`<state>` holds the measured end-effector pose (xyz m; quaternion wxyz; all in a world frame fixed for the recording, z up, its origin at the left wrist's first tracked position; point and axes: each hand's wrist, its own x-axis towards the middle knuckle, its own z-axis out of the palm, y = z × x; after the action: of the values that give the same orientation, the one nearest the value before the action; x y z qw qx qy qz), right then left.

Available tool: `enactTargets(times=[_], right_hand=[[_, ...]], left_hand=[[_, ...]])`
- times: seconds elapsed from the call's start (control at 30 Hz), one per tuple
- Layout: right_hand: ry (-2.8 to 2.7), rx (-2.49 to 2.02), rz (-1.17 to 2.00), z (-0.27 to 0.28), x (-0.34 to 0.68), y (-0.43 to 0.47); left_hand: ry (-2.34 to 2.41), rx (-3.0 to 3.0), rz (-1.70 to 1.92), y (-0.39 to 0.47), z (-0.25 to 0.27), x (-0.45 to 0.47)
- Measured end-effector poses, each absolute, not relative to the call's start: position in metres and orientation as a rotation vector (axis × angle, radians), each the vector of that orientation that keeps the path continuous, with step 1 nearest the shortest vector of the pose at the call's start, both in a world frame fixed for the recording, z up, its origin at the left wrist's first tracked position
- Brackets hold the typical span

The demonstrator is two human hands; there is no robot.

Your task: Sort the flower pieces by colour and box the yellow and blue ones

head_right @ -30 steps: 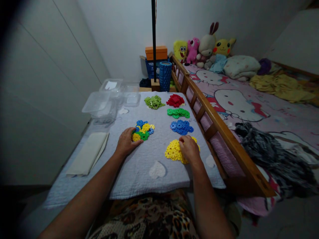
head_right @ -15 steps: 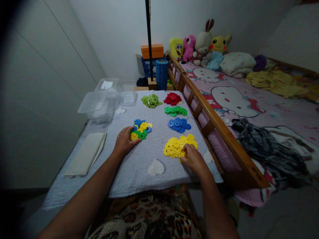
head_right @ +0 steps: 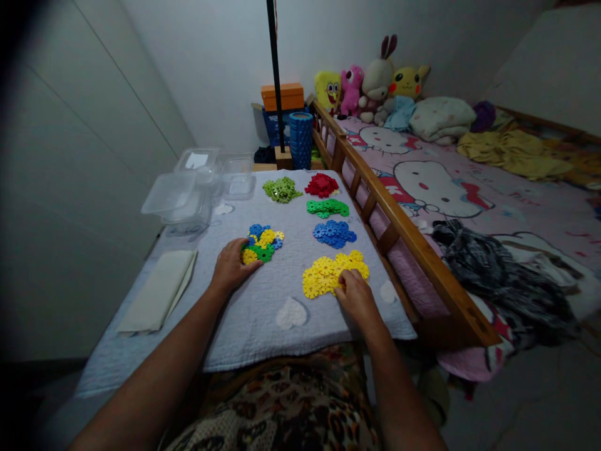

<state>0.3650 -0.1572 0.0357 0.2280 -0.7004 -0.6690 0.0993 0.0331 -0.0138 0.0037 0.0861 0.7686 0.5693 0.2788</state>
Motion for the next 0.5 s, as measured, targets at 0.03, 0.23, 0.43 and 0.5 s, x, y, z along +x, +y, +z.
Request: enactTargets(times=[0.03, 0.23, 0.43, 0.5], right_hand=[[-1.840, -1.923, 0.277, 0.0359, 0.3649, -0.1579], [-1.861, -1.924, 0.310, 0.0347, 0.3631, -0.1646], [-1.833, -1.885, 0.231, 0.0298, 0.3571, -0.1639], [-1.820, -1.856, 0.208, 0.0289, 0.3564, -0.1625]], left_hand=[[1.695, 2.290, 0.831, -0.0137, 0.0034, 0.0328], [1.685, 2.299, 0.829, -0.0136, 0.0030, 0.0319], [1.682, 2.306, 0.846, -0.0143, 0.0030, 0.0319], [1.677, 2.305, 0.855, -0.0138, 0.0021, 0.0316]])
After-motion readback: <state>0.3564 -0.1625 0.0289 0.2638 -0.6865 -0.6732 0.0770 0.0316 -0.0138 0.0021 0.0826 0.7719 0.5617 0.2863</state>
